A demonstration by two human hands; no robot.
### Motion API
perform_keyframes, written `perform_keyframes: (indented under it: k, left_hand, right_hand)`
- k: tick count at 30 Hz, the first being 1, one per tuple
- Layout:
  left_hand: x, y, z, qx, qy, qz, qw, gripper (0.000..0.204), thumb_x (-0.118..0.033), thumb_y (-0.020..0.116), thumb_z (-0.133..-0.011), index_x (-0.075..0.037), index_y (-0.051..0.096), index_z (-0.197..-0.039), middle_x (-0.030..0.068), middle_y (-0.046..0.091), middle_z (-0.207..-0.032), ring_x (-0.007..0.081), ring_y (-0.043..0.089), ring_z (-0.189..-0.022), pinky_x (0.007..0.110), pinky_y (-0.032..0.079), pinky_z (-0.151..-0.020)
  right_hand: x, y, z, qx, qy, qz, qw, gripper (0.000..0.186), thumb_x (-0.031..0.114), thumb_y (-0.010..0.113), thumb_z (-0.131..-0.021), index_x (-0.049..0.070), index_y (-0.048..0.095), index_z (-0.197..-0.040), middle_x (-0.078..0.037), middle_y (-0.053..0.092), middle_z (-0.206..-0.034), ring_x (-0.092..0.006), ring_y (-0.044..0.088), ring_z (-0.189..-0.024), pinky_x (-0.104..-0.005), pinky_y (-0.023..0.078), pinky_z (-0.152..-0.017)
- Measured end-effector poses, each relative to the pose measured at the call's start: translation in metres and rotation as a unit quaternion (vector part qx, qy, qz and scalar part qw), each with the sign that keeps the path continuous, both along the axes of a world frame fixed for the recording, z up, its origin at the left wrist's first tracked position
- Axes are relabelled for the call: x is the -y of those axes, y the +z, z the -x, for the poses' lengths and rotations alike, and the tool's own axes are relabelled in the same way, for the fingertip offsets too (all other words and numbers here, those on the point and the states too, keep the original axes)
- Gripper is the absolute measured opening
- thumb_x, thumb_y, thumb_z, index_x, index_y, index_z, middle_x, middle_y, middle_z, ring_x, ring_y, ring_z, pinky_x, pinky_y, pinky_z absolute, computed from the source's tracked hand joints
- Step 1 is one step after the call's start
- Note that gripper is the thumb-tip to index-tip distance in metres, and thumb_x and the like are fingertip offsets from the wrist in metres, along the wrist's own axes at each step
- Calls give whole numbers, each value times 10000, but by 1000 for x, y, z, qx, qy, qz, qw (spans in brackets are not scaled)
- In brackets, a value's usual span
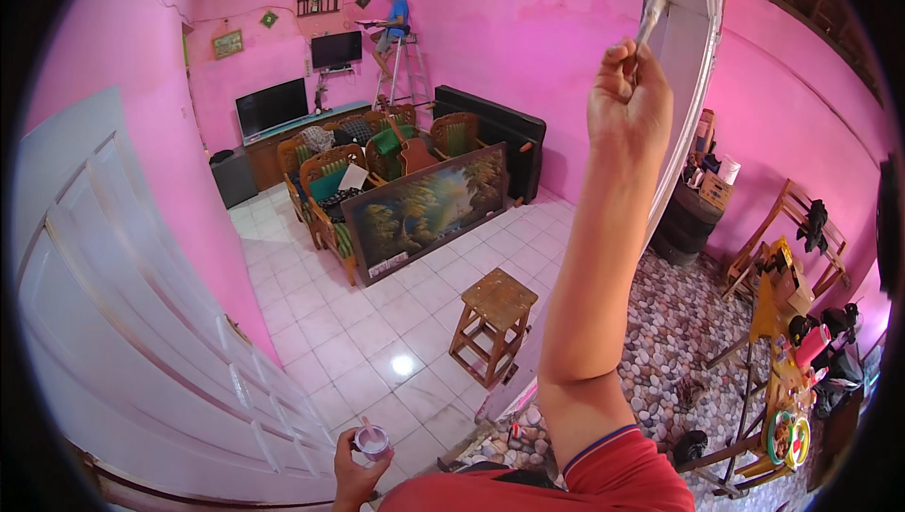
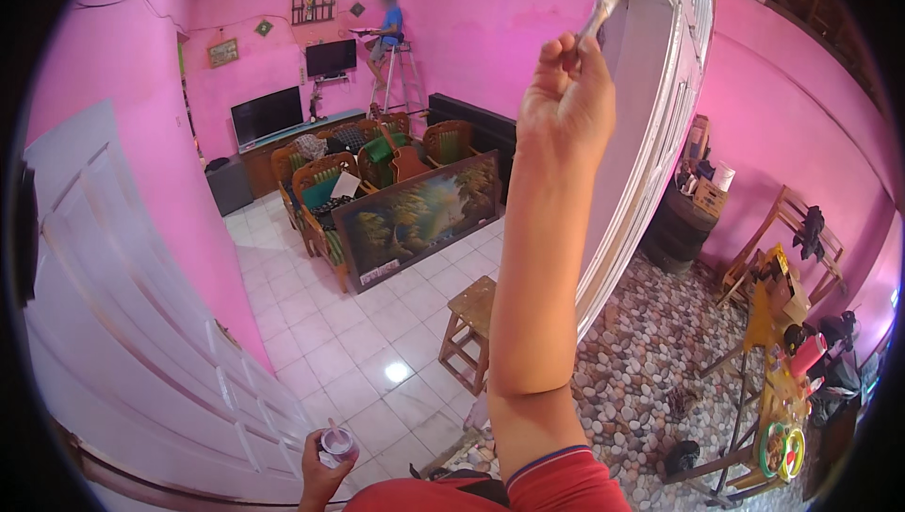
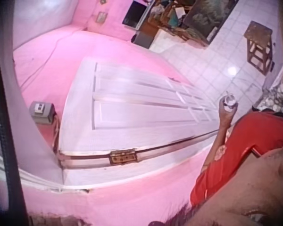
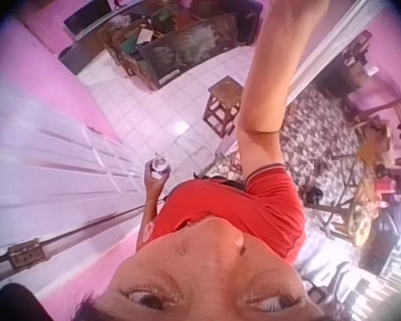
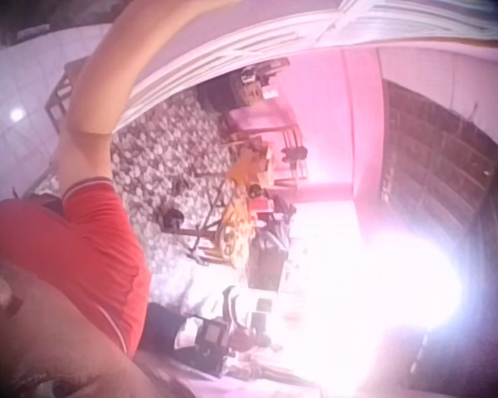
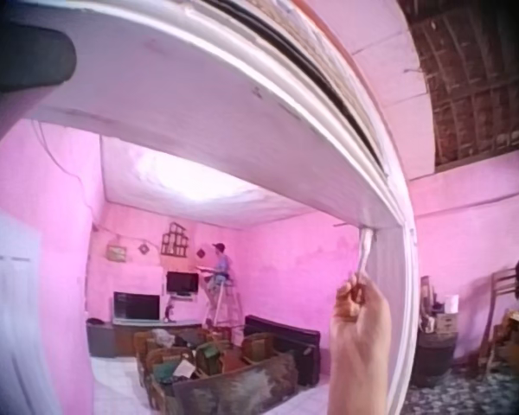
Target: The person paints a wooden door frame with white paint using a brush, dipping the brush into a small plastic cup of paint. They apply paint to the vertical edges and hinges of the door frame while standing and sitting on the floor.
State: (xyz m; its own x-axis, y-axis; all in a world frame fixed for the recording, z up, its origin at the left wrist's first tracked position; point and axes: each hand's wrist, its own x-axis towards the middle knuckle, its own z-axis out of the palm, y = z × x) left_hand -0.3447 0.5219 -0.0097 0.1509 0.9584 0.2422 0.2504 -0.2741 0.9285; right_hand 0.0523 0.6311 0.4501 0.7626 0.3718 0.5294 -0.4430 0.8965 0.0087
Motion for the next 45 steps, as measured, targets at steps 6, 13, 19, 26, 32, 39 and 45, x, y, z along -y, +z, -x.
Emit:
perform_keyframes:
  k: [6,13,19,26,32,39,45]
  left_hand:
    - [-4,-6,0,14,-17,12,1000,640,-155,912,-682,-21,565,-1203,73,620,-1045,189,590,-936,324,487,-841]
    - [-10,-3,-8,-8,-40,4,999,640,-153,914,-684,-19,566,-1204,72,617,-1052,191,592,-942,322,488,-841]
    - [-12,-3,-15,-2,-57,5,998,635,-163,919,-688,-21,570,-1199,71,620,-1050,187,590,-931,320,487,-834]
    - [-14,-10,-19,-4,-70,-11,998,641,-176,920,-681,-21,569,-1194,74,617,-1047,191,582,-906,321,480,-813]
    - [-13,-11,-20,-12,-66,-9,998,653,-184,923,-677,-16,565,-1198,82,616,-1052,197,584,-905,324,484,-808]
    - [-14,-16,-18,-12,-62,-20,998,670,-186,924,-676,-13,559,-1210,89,618,-1057,203,597,-915,334,495,-813]
    - [-14,-17,-12,-7,-48,-22,999,676,-184,925,-677,-12,555,-1216,91,624,-1069,205,600,-909,335,497,-814]
  right_hand:
    - [12,-15,6,101,-49,7,994,163,0,637,-973,-100,561,-1076,-126,613,-939,-195,656,-821,-310,608,-739]
    - [-2,-28,-11,80,-312,140,936,234,29,627,-979,-119,558,-1148,-138,624,-936,-216,683,-793,-358,646,-698]
    - [-5,-16,-41,90,-408,174,892,246,33,621,-980,-133,549,-1147,-146,619,-933,-207,677,-741,-344,639,-631]
    - [-3,-27,-31,116,-454,178,866,274,37,612,-986,-145,535,-1177,-159,621,-943,-217,682,-727,-358,646,-642]
    - [-14,-23,-40,97,-390,168,900,260,26,616,-990,-132,542,-1183,-156,628,-982,-217,686,-774,-372,661,-720]
    - [-18,-22,-12,130,-232,78,961,270,22,630,-997,-119,536,-1207,-134,627,-997,-214,681,-865,-390,647,-858]
    - [-13,-23,26,159,-224,54,960,284,35,638,-999,-105,536,-1224,-126,631,-1024,-210,677,-867,-384,638,-843]
